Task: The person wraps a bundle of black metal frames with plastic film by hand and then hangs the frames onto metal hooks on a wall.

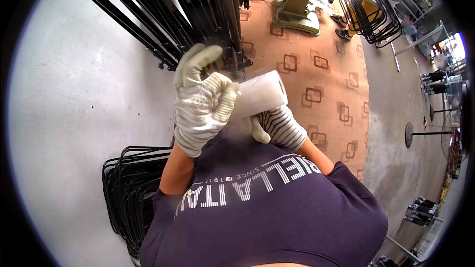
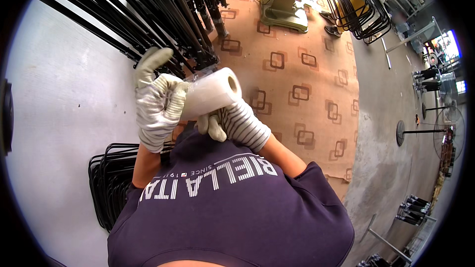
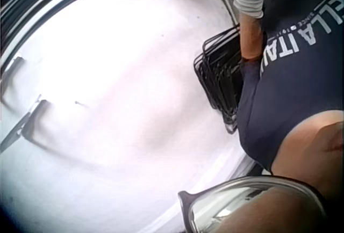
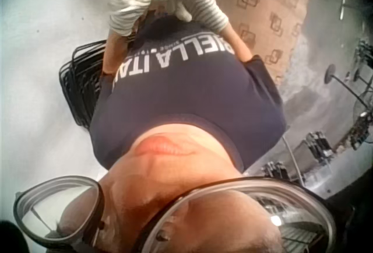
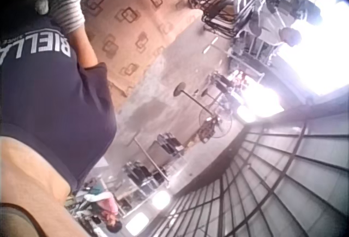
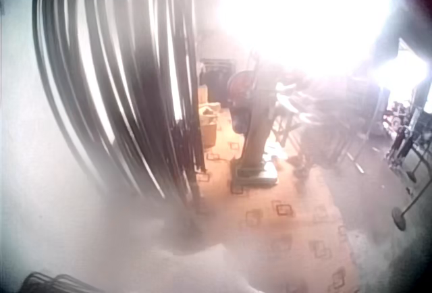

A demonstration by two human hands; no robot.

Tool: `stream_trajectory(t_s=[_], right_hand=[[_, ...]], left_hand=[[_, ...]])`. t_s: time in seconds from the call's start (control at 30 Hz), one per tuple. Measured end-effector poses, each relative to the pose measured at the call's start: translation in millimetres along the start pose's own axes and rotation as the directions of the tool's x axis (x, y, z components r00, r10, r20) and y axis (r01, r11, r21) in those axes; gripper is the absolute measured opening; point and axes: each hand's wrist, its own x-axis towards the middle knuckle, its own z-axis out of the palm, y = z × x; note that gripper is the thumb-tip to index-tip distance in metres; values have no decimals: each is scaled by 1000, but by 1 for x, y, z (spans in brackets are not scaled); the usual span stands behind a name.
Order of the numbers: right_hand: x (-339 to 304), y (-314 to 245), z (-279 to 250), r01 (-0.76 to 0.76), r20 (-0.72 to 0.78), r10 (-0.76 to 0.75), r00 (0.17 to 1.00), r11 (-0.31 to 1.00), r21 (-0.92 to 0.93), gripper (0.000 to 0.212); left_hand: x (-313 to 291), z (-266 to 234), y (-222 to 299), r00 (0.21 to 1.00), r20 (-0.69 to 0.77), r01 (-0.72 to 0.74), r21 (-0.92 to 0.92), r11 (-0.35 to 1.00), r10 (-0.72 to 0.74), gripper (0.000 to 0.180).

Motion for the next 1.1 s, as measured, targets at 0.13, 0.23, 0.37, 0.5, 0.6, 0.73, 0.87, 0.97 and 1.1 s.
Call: stream_trajectory(t_s=[0.13,0.23,0.37,0.5,0.6,0.73,0.87,0.97,1.1], right_hand=[[-8,-11,-9,-243,352,165,921,951,191,38],[-12,-26,14,-195,282,192,940,981,-18,51],[-15,-26,29,41,56,-25,998,954,-299,59],[-13,-15,20,222,82,-217,973,973,-57,59],[-9,-13,20,55,95,-91,991,941,334,78],[-4,-5,16,-125,233,-34,972,763,634,81],[-1,-2,11,-137,199,0,980,724,676,75],[-2,-5,5,-198,205,67,976,660,725,69],[2,-12,2,-155,98,134,986,538,829,58]], left_hand=[[-5,0,-16,963,-10,266,-128,955,-270,8],[-12,12,-26,946,-224,183,-231,956,-235,11],[-12,15,-30,952,-280,67,-195,979,-121,11],[-9,5,-18,921,-14,271,-697,664,-390,14],[-14,-3,-10,901,143,329,-840,431,-409,12],[-15,-12,-2,862,171,393,-821,415,-478,7],[-17,-11,-8,807,160,430,-820,378,-569,8],[-17,-9,-12,761,160,480,-790,381,-628,8],[-19,2,-53,667,239,639,-670,377,-706,9]])
